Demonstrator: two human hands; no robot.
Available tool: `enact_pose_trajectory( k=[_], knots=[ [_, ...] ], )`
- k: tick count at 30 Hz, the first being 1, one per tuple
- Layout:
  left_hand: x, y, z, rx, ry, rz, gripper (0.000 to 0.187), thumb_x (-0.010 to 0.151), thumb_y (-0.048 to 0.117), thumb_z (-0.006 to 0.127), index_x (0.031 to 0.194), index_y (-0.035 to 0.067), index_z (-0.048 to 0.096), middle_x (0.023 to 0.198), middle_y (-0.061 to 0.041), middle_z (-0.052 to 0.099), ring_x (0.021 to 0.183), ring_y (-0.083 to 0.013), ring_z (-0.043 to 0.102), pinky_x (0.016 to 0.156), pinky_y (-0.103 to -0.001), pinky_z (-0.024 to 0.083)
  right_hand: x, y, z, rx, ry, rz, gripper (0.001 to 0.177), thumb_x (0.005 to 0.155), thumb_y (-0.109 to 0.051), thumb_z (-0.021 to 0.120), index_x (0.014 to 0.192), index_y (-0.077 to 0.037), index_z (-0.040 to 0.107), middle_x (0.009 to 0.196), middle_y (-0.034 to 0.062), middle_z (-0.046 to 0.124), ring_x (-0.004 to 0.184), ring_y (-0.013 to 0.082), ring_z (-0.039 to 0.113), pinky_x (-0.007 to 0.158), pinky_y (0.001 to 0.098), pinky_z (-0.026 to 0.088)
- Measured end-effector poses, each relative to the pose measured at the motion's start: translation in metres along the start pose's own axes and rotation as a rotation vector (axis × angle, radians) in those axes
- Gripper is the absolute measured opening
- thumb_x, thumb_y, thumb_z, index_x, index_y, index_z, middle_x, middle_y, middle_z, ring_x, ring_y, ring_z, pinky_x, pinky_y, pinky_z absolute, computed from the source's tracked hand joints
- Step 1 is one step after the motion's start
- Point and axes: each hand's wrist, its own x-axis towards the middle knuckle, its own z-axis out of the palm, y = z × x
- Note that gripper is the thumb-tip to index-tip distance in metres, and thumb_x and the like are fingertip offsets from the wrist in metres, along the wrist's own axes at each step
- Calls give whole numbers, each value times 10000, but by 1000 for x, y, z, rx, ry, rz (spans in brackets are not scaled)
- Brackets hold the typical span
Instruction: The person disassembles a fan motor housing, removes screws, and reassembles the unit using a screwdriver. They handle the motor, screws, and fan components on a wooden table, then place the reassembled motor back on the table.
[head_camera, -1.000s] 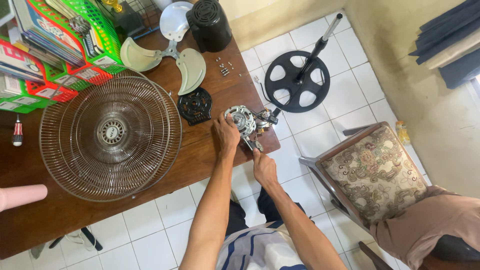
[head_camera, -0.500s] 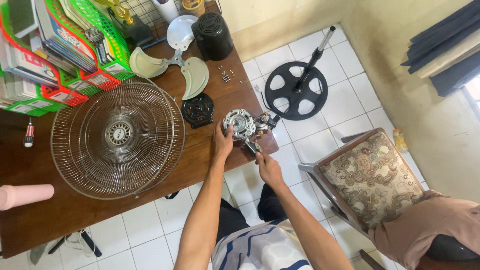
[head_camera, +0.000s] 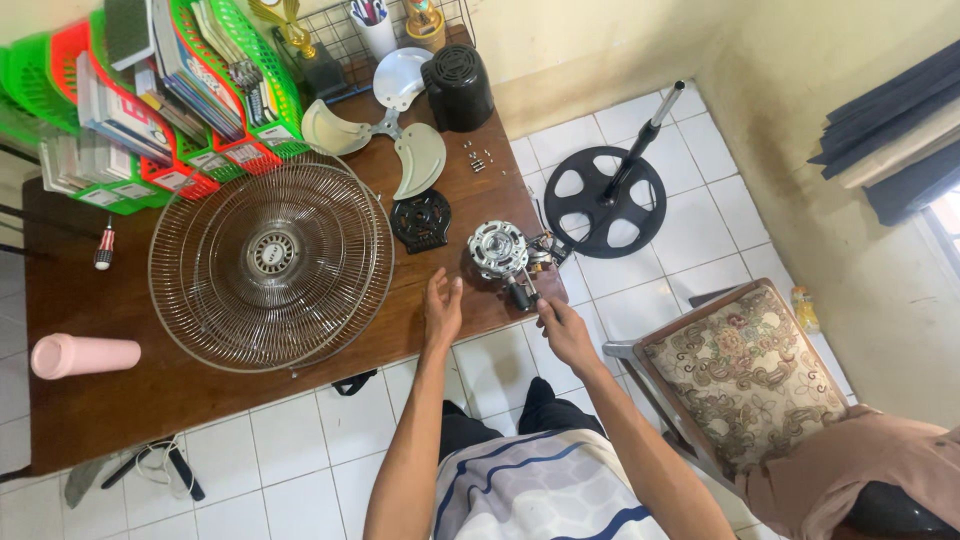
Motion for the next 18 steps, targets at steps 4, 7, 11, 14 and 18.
enact_pose_trajectory(
  k=[4, 7, 11, 14, 18],
  knots=[
    [-21, 50, -15, -109, -60, 60, 562, 985, 378, 662, 1439, 67, 544, 1299, -146, 646, 1108, -205, 635, 949, -353, 520, -8, -39, -7, 82, -79, -49, 340, 1021, -330, 549, 1124, -39, 691, 792, 46, 656, 665, 125, 588, 594, 301, 511],
    [-47, 96, -24, -206, -135, 21, 505, 984, 343, 655, 1391, 52, 584, 1187, -101, 690, 1031, -175, 663, 919, -311, 546, -16, -67, -7, 122, -135, -119, 341, 990, -255, 590, 1240, -36, 670, 829, 53, 658, 689, 115, 592, 610, 285, 514],
    [-80, 144, -34, -323, -239, 25, 455, 1008, 263, 666, 1372, -2, 605, 1116, -71, 672, 1012, -133, 630, 912, -265, 531, -27, -93, 4, 243, -220, -224, 362, 966, -153, 660, 1280, 22, 619, 931, 63, 684, 760, 108, 628, 648, 280, 541],
    [-96, 162, -40, -478, -291, 36, 428, 1008, 198, 683, 1353, -43, 607, 1109, -71, 668, 997, -120, 621, 902, -257, 544, -33, -107, 14, 201, -263, -242, 386, 950, -125, 700, 1298, 13, 607, 966, 62, 694, 764, 117, 634, 657, 275, 541],
    [-106, 166, -47, -602, -274, -21, 414, 970, 154, 681, 1316, -45, 572, 1068, -75, 672, 947, -130, 669, 847, -296, 617, -37, -121, 33, 243, -301, -323, 424, 917, -99, 713, 1306, -4, 574, 1033, 26, 703, 874, 83, 653, 728, 248, 551]
  ],
)
